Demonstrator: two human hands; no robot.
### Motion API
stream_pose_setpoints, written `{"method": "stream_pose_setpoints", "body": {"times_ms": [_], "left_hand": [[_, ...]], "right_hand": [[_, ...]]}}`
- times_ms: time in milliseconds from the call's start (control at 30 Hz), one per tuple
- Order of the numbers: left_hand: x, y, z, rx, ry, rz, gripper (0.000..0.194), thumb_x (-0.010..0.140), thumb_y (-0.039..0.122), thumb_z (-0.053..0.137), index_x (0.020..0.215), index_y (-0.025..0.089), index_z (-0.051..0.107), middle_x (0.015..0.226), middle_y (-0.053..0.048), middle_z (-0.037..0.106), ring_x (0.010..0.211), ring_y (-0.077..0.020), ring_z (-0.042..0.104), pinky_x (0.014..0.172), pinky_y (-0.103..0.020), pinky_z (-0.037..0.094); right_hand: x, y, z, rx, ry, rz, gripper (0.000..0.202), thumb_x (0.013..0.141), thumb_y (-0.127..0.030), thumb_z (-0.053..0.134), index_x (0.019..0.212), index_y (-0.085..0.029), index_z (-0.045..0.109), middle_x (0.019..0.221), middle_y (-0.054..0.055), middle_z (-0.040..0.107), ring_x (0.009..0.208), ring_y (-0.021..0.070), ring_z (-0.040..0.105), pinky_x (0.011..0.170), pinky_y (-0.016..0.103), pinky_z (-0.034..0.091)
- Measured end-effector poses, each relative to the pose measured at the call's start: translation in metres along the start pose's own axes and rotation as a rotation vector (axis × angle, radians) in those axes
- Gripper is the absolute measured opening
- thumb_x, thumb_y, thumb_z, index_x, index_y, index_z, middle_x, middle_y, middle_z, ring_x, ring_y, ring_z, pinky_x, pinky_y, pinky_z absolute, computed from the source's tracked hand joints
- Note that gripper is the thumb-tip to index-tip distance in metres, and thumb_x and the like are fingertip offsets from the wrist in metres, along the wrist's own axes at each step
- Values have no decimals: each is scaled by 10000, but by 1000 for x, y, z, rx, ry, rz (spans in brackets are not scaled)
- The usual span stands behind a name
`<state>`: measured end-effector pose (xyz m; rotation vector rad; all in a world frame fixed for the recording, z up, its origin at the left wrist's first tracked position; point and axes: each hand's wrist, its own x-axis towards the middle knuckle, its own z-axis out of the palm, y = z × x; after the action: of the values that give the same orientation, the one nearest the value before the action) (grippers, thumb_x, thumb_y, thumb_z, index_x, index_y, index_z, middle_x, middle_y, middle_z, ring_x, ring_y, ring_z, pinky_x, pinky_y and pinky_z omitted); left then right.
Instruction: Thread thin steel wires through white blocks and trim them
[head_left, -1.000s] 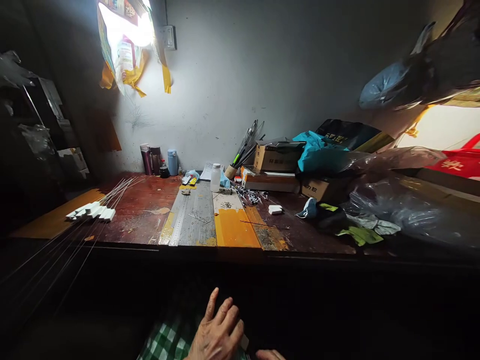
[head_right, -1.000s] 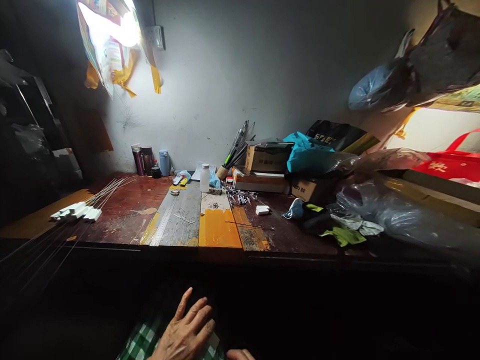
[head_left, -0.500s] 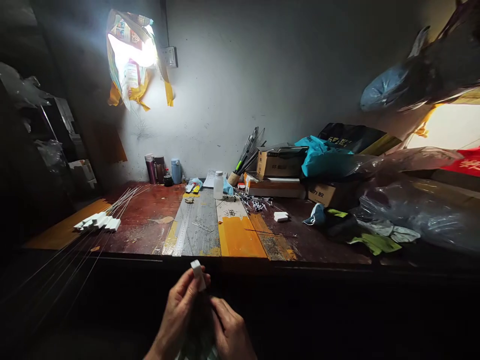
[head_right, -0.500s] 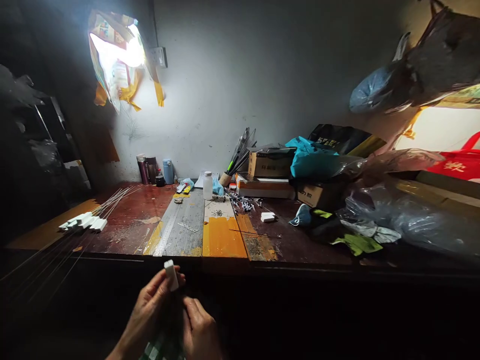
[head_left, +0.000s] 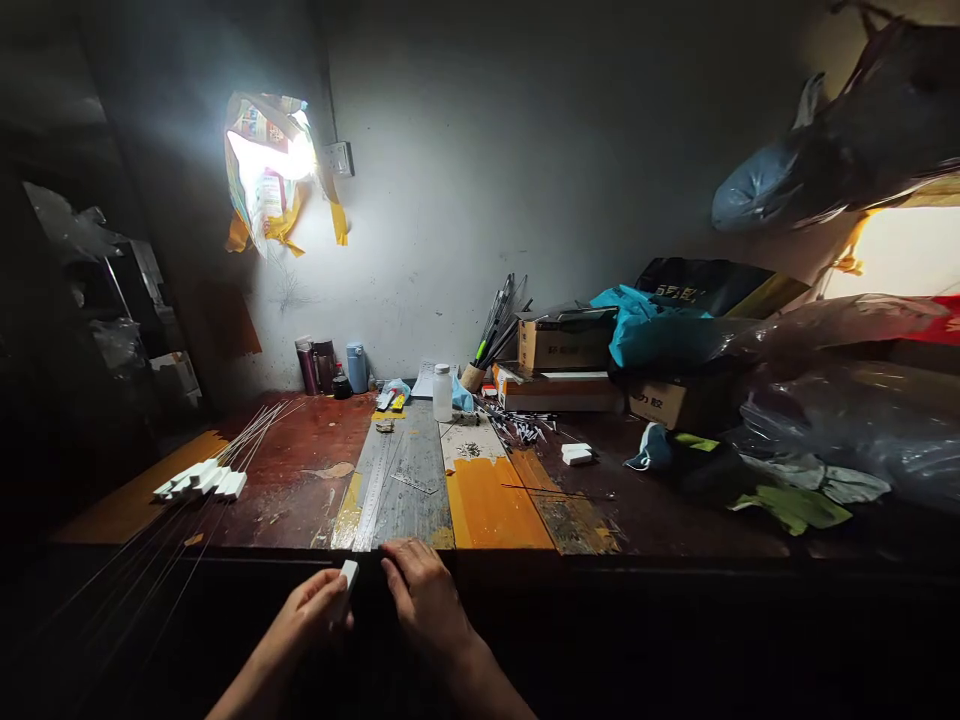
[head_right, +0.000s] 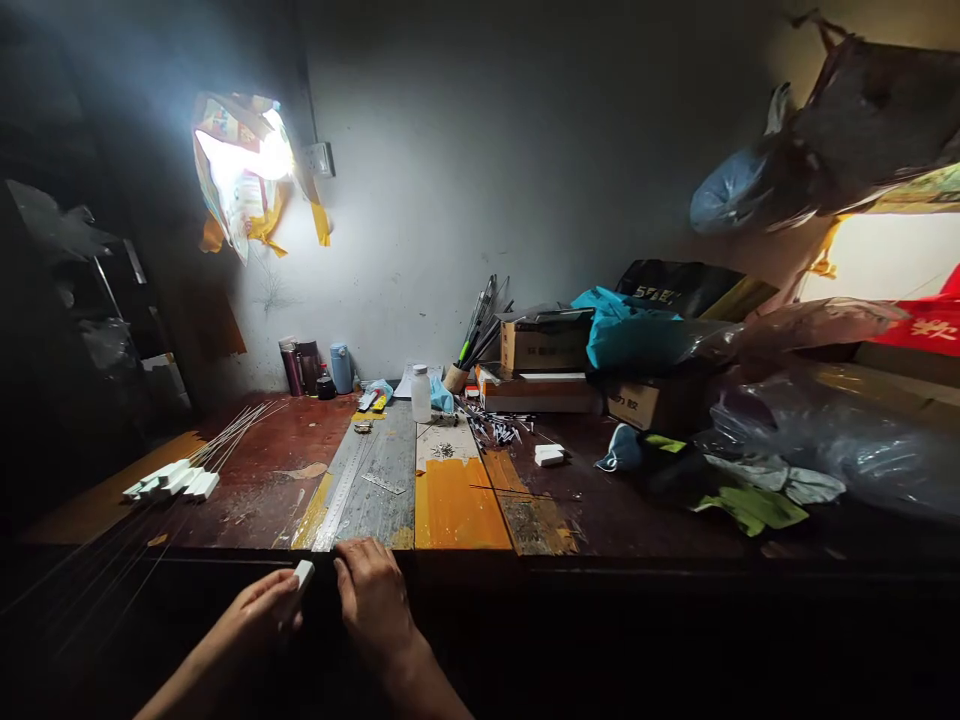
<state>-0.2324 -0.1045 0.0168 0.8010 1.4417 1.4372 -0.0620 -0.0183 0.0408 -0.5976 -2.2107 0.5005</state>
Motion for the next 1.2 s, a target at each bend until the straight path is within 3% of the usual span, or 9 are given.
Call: {"method": "stream_pose_setpoints", "body": {"times_ms": [133,433,700,833,933,1033,1200], "left_hand": [[6,-16,10,-68,48,-21,466,588,591,728,751,175,595,475,3,624,395,-117,505,411,-221,402],[24,-12,13,-128,58,-31,410,595,526,740,725,163,600,458,-17,644,352,-114,514,397,-221,406],[26,-10,13,-137,43,-55,364,626,457,760,785,159,624,466,5,635,382,-144,563,429,-255,452],[25,-6,10,-158,27,-80,441,551,465,820,779,139,630,481,-21,655,392,-145,582,445,-256,465],[17,7,4,-205,36,-57,518,482,465,863,822,146,639,587,-37,705,527,-171,660,561,-279,518],[3,36,-6,-237,62,14,541,511,449,859,927,166,661,732,-36,746,692,-178,693,704,-286,522],[-31,99,-16,-73,160,181,466,657,433,778,1025,165,681,802,-47,753,747,-192,678,711,-283,489]], "right_hand": [[22,4,11,-66,-51,1,236,875,-114,533,1073,-179,644,1048,66,683,977,227,615,897,360,479],[51,15,34,-101,-117,-15,284,883,-127,530,1150,-177,613,1151,75,667,1082,226,590,953,368,433],[56,16,38,-63,-114,-44,236,887,-88,500,1001,-207,668,1073,65,698,1053,220,610,944,368,435],[55,15,32,27,-36,-26,294,863,-78,510,1106,-188,635,1107,91,687,1075,225,610,965,380,442],[47,13,16,127,54,14,326,896,-126,472,1205,-148,572,1163,122,655,1094,215,603,954,352,471],[26,8,-8,240,94,44,293,950,-233,422,1196,-161,565,1100,107,678,1004,193,652,870,306,528],[-34,-4,-38,534,-8,211,263,946,-363,471,1095,-219,634,1004,56,713,903,199,692,808,296,559]]}}
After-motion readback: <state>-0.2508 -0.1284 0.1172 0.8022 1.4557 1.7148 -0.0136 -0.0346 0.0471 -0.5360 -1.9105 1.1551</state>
